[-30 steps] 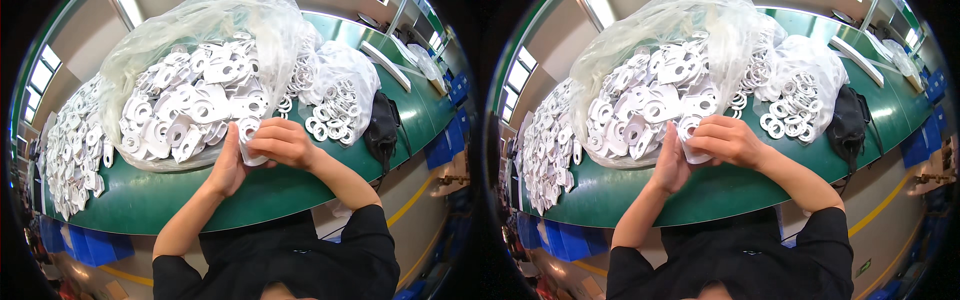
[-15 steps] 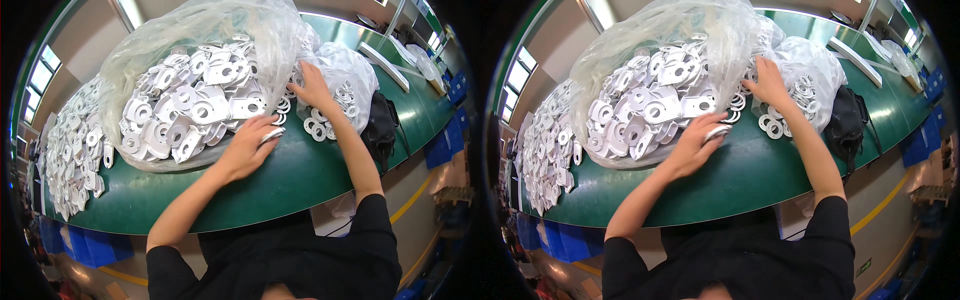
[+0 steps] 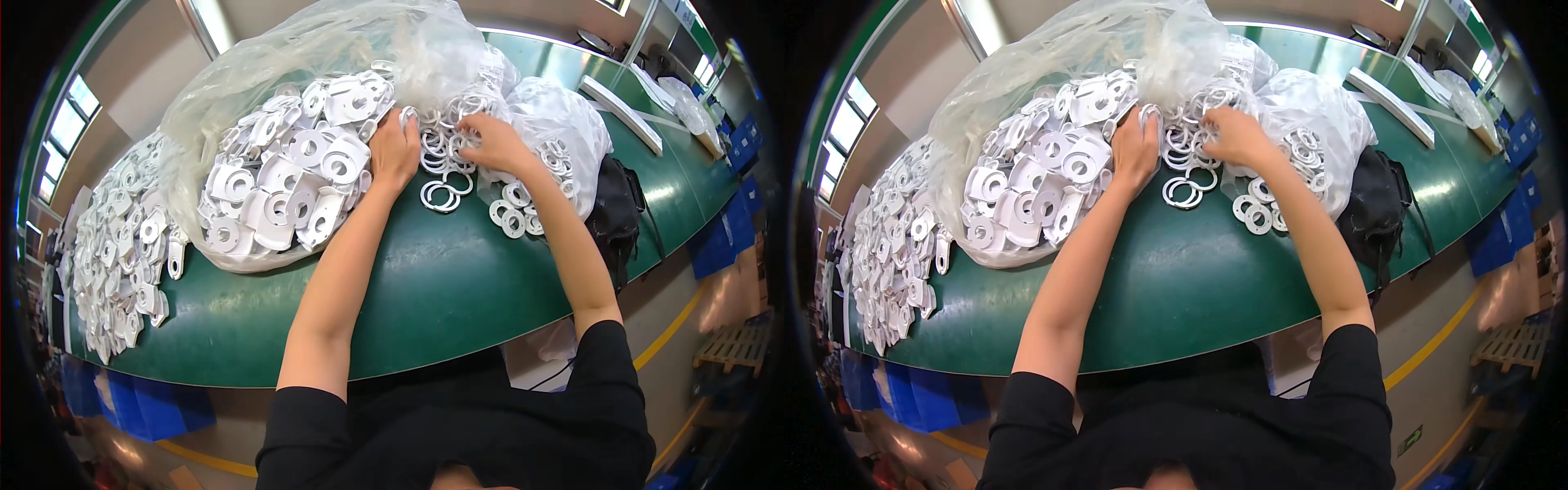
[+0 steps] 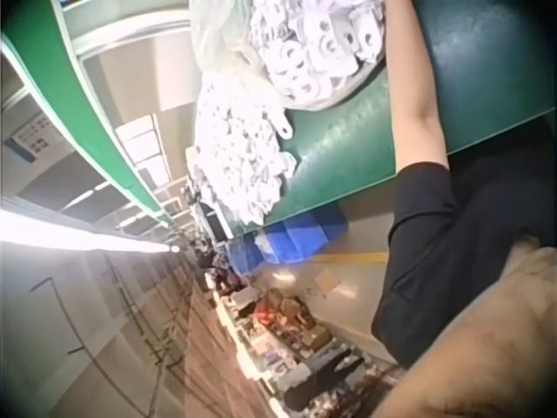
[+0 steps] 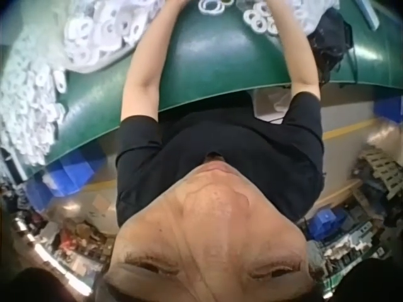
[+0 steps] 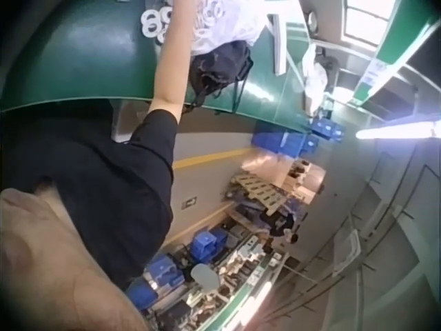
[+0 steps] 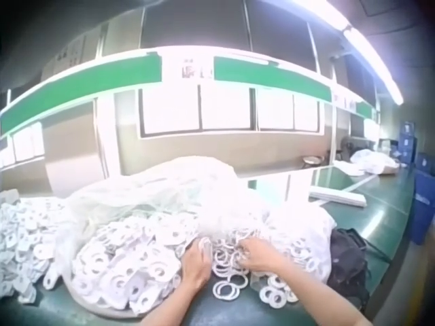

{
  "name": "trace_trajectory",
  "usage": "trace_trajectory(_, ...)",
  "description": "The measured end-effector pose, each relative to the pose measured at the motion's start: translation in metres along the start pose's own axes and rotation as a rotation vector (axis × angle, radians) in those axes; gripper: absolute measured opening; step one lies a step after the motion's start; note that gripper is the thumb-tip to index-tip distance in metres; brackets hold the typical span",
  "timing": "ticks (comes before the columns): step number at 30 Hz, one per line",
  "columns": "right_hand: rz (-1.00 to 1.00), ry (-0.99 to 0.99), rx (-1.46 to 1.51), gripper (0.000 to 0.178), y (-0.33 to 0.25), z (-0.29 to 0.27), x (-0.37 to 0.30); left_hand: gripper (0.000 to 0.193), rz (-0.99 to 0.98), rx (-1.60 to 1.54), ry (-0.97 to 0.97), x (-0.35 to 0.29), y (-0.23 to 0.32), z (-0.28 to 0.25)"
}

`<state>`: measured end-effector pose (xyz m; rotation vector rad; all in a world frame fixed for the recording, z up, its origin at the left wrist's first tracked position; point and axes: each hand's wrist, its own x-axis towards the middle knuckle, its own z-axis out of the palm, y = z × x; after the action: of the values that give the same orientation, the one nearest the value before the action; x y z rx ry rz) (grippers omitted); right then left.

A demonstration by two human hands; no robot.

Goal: The worker is assembling small white rings into plastic housings on a factory workbench.

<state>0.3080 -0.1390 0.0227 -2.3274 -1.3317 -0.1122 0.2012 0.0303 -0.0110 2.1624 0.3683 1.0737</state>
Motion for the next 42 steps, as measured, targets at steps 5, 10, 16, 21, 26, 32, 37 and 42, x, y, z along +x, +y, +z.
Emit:
trace_trajectory(5, -0.054, 0.016, -0.033, 0.034, -0.021, -0.007, -0.033, 0.036, -0.133, -0.207, 0.054, 0.025, -0.004, 0.007)
trace_trajectory(10, -0.113, 0.051, -0.020, 0.019, -0.054, -0.021, -0.052, 0.038, -0.219, -0.355, 0.107, 0.038, -0.024, 0.019)
trace_trajectory(16, -0.166, 0.128, -0.006, 0.015, -0.045, -0.001, -0.053, 0.034, -0.330, -0.198, -0.225, 0.033, 0.028, -0.007)
trace_trajectory(21, -0.023, 0.150, 0.078, 0.016, -0.043, -0.028, -0.055, 0.027, -0.122, -0.470, -0.335, -0.018, 0.071, -0.064)
trace_trajectory(26, 0.019, 0.254, 0.012, 0.017, -0.027, -0.041, -0.058, 0.037, -0.793, -1.189, -0.677, -0.085, 0.078, -0.105)
trace_trajectory(32, 0.124, 0.162, 0.080, 0.018, -0.051, -0.034, -0.060, 0.045, -1.102, -1.506, -0.492, -0.117, 0.062, -0.115)
trace_trajectory(37, 0.128, -0.197, -0.121, 0.025, -0.053, -0.038, -0.074, 0.037, -0.951, -1.394, -0.491, -0.124, 0.056, -0.109)
trace_trajectory(42, 0.179, -0.247, -0.030, 0.018, -0.049, -0.041, -0.069, 0.036, -0.899, -1.256, -0.555, -0.128, 0.054, -0.104)
